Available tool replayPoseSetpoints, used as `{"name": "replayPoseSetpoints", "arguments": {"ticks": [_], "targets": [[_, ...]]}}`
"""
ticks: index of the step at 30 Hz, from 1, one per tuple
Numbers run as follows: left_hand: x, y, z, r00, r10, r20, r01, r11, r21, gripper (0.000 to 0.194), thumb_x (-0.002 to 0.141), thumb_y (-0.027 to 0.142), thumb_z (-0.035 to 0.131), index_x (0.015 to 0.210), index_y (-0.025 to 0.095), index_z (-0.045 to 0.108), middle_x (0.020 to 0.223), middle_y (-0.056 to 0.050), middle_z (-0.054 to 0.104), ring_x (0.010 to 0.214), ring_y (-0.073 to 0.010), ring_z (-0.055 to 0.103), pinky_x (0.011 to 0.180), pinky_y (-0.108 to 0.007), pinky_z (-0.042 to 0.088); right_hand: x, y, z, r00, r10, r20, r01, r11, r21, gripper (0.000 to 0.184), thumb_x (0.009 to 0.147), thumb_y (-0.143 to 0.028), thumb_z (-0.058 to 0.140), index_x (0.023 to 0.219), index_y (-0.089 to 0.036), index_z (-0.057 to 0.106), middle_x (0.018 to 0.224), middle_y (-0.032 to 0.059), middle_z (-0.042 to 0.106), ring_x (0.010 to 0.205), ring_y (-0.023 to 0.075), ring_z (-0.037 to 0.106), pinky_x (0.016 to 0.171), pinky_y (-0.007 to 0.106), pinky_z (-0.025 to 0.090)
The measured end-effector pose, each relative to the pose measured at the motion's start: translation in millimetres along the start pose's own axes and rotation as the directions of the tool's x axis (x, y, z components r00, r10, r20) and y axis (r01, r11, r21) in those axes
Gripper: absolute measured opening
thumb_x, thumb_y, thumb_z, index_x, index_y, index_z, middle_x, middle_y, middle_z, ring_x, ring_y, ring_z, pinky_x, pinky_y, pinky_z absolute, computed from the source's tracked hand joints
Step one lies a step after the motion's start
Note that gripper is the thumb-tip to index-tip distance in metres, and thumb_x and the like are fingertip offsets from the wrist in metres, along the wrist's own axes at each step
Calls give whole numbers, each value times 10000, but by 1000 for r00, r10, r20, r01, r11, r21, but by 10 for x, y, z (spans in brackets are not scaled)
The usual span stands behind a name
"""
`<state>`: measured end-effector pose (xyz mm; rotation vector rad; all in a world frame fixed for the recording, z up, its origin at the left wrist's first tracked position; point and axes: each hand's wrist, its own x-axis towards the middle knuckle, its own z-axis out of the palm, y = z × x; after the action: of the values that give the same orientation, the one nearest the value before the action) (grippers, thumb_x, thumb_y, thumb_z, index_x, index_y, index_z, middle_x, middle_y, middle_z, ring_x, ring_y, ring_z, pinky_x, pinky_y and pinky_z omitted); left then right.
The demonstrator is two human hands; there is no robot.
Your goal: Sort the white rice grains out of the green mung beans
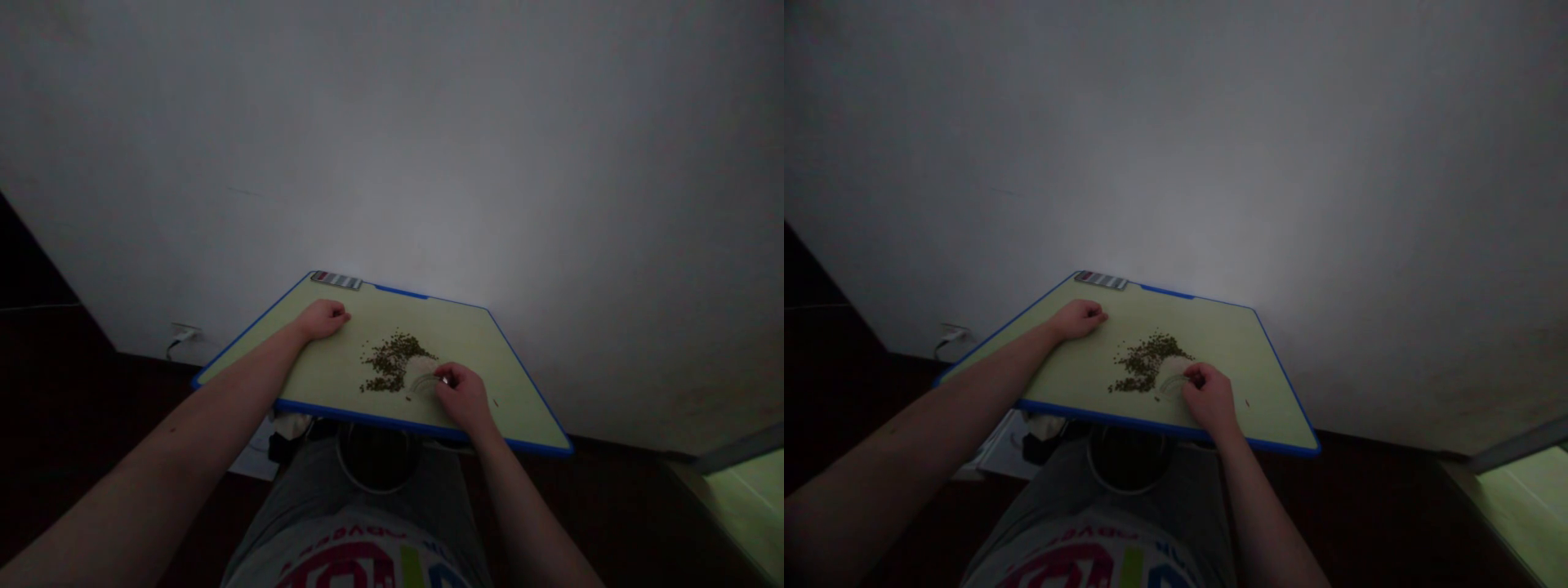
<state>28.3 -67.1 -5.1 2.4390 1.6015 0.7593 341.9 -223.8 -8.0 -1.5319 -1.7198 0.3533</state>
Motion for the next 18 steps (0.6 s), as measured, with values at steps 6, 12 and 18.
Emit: {"name": "replayPoseSetpoints", "arguments": {"ticks": [6,12,18], "targets": [[9,-17,15,1000,-10,1,10,1000,8,343,783,450,440,610,172,543,557,-13,516,552,-125,427,538,-263,273,-30,22,-14,1000,-4,24,4,1000,-16,184,617,-200,509,734,-181,650,557,-18,566,516,140,505,501,245,381],[-5,18,-15,1000,-1,2,1,1000,-8,330,781,434,447,599,171,524,554,-11,499,546,-122,418,539,-263,269,-59,34,-21,984,-90,152,88,996,19,234,625,-167,499,801,-179,653,621,-10,611,555,133,536,537,235,410],[-15,32,-20,1000,0,5,0,1000,-8,329,780,436,449,593,173,514,552,-9,488,547,-123,418,539,-264,269,-76,11,-48,964,-157,215,153,988,34,228,627,-147,492,786,-175,654,571,-26,564,525,120,489,528,231,387]]}}
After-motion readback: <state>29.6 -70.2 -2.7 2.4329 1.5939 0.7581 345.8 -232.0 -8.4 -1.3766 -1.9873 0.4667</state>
